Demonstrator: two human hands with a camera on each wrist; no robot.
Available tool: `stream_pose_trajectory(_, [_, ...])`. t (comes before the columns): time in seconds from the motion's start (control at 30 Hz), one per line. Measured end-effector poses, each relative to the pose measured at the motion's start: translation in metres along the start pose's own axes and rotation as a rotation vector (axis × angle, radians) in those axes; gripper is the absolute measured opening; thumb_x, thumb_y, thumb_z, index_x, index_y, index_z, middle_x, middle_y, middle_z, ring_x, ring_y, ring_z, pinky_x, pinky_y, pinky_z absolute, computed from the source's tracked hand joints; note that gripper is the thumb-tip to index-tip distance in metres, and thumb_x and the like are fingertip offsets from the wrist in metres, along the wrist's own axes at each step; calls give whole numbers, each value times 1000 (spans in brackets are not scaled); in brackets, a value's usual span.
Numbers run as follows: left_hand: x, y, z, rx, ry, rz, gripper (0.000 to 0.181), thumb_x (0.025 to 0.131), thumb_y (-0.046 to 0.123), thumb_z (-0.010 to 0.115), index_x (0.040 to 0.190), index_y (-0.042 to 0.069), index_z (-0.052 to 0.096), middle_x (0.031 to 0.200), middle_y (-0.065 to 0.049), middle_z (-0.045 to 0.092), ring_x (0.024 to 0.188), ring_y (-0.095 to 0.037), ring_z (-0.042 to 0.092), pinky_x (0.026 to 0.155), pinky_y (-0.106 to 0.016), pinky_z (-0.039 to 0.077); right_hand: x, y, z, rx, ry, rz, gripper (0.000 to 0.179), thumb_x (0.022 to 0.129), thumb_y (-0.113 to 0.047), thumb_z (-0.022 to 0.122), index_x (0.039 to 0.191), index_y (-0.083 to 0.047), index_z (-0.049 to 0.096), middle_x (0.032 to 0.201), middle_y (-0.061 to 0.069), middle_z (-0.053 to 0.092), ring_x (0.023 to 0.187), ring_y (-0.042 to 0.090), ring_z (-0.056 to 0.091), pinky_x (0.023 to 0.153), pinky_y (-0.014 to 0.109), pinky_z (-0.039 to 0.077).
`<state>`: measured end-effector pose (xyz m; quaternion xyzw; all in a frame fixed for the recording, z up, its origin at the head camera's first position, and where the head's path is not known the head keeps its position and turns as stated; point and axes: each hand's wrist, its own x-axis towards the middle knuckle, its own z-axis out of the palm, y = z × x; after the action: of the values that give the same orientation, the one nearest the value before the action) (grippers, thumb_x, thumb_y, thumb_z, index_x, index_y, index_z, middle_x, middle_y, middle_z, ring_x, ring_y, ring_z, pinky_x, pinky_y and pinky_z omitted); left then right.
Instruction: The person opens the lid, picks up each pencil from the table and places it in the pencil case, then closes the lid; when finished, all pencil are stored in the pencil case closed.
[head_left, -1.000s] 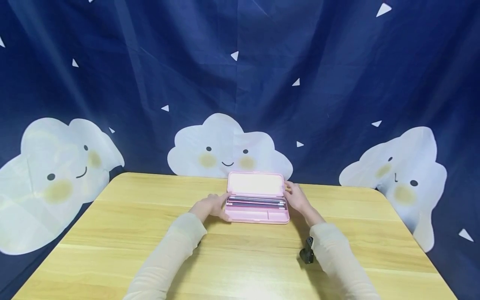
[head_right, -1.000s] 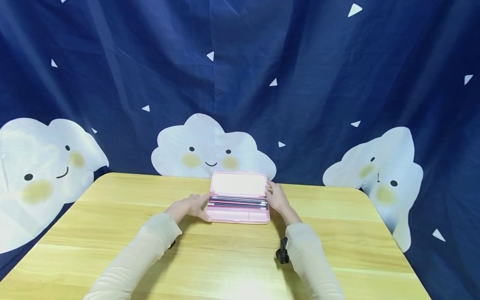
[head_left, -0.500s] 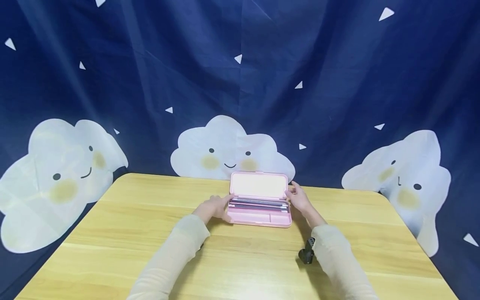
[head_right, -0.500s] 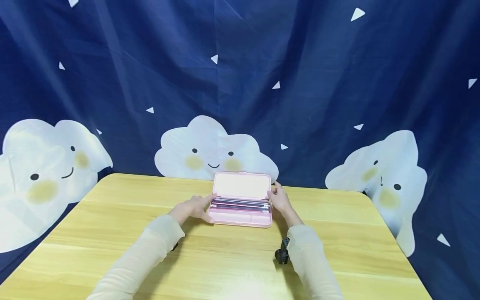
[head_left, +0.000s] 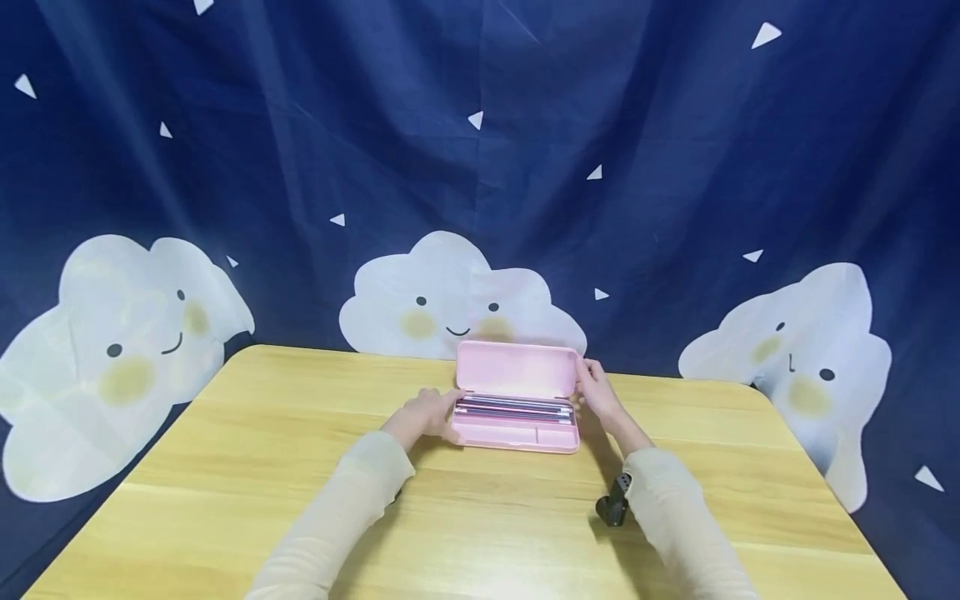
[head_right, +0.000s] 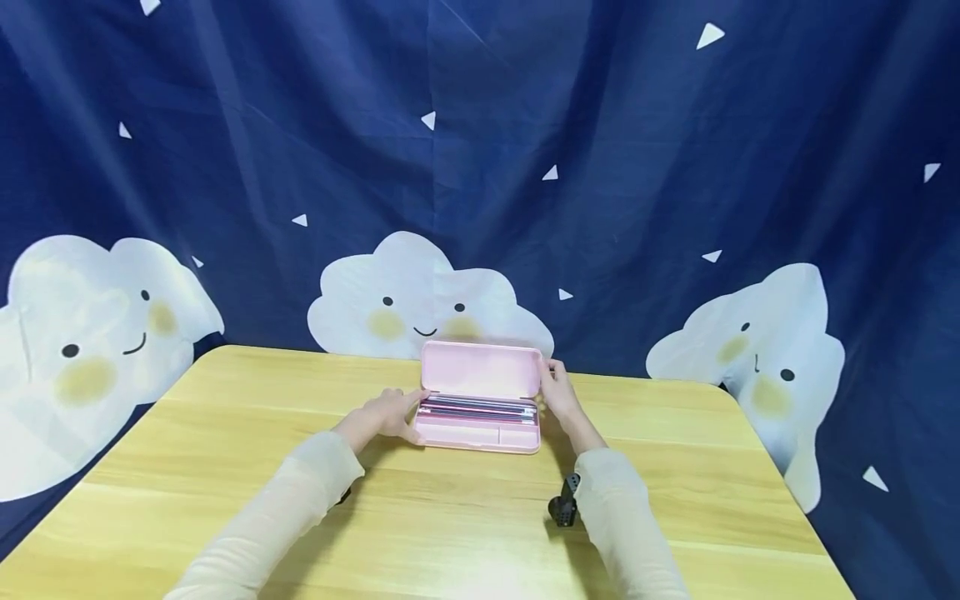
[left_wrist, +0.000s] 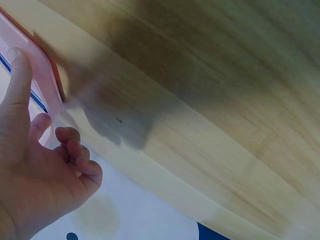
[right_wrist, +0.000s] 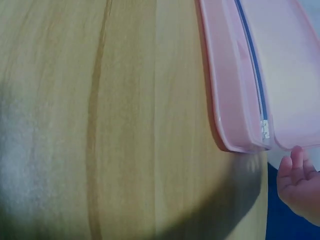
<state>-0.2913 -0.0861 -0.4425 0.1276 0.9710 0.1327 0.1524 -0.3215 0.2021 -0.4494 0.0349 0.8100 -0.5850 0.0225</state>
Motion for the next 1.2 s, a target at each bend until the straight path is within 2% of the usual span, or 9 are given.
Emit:
stream_pose_trajectory(0.17, [-5, 2, 1, 62, 72, 28, 85, 61, 45, 80, 134, 19, 44, 110, -19, 52, 102, -31, 46, 79, -46, 46, -8, -7, -2, -66, 27, 8, 54, 97, -46, 28, 112, 4, 42, 83, 10, 46, 74, 20, 46, 67, 32, 42])
stream_pose_trajectory(0.33, [-7, -2, 7, 84, 127, 73, 84, 63, 47, 78, 134, 17, 45, 110, -20, 53, 102, -31, 47, 78, -46, 46, -16, -7, -6, -74, -7, -10, 47, 96, -42, 36, 104, 4, 45, 77, 8, 44, 75, 22, 44, 70, 34, 40])
stream_pose_trajectory(0.5, [-12, -12, 9, 53, 170, 123, 89, 65, 49, 75, 138, 12, 40, 111, -22, 53, 100, -32, 49, 77, -47, 48, -28, -5, -12, -86, -75, -41, 42, 95, -32, 41, 111, 7, 48, 96, 16, 51, 92, 32, 50, 80, 40, 43])
stream_pose_trajectory(0.63, [-18, -20, 0, -79, 197, 181, 93, 66, 44, 77, 141, 10, 34, 103, -21, 54, 92, -29, 49, 78, -46, 47, -38, -2, -18, -147, -146, -97, 42, 94, -27, 46, 117, 7, 49, 116, 23, 52, 106, 36, 49, 88, 44, 42])
stream_pose_trajectory(0.73, [-21, -24, -6, -200, 180, 256, 83, 73, 37, 73, 141, 8, 34, 94, -21, 53, 86, -26, 46, 82, -46, 42, -43, 1, -23, -186, -188, -155, 42, 91, -24, 51, 119, 7, 50, 119, 24, 53, 102, 32, 51, 87, 39, 44])
stream_pose_trajectory(0.83, [-20, -24, -7, -273, 157, 299, 68, 82, 35, 65, 139, 8, 38, 101, -22, 54, 88, -26, 45, 86, -48, 40, -46, 6, -28, -223, -247, -209, 46, 88, -20, 56, 123, 9, 47, 119, 26, 51, 95, 27, 51, 80, 33, 45])
stream_pose_trajectory(0.97, [-17, -22, -3, -292, 145, 284, 57, 88, 38, 57, 136, 11, 44, 118, -22, 52, 99, -28, 46, 92, -50, 37, -50, 11, -29, -292, -302, -233, 57, 82, -19, 62, 128, 8, 44, 118, 28, 47, 95, 28, 49, 75, 29, 42])
stream_pose_trajectory(1.1, [-14, -21, 0, -295, 118, 284, 55, 89, 35, 56, 135, 8, 45, 116, -24, 54, 94, -31, 47, 93, -49, 36, -52, 14, -27, -348, -319, -227, 67, 77, -21, 67, 133, 6, 40, 116, 29, 42, 97, 34, 47, 78, 35, 42])
stream_pose_trajectory(1.2, [-14, -20, 0, -311, 95, 301, 55, 89, 30, 56, 136, 4, 42, 115, -26, 52, 94, -32, 47, 97, -50, 35, -50, 17, -26, -383, -327, -246, 71, 76, -20, 70, 134, 7, 37, 107, 25, 44, 94, 31, 45, 76, 34, 40])
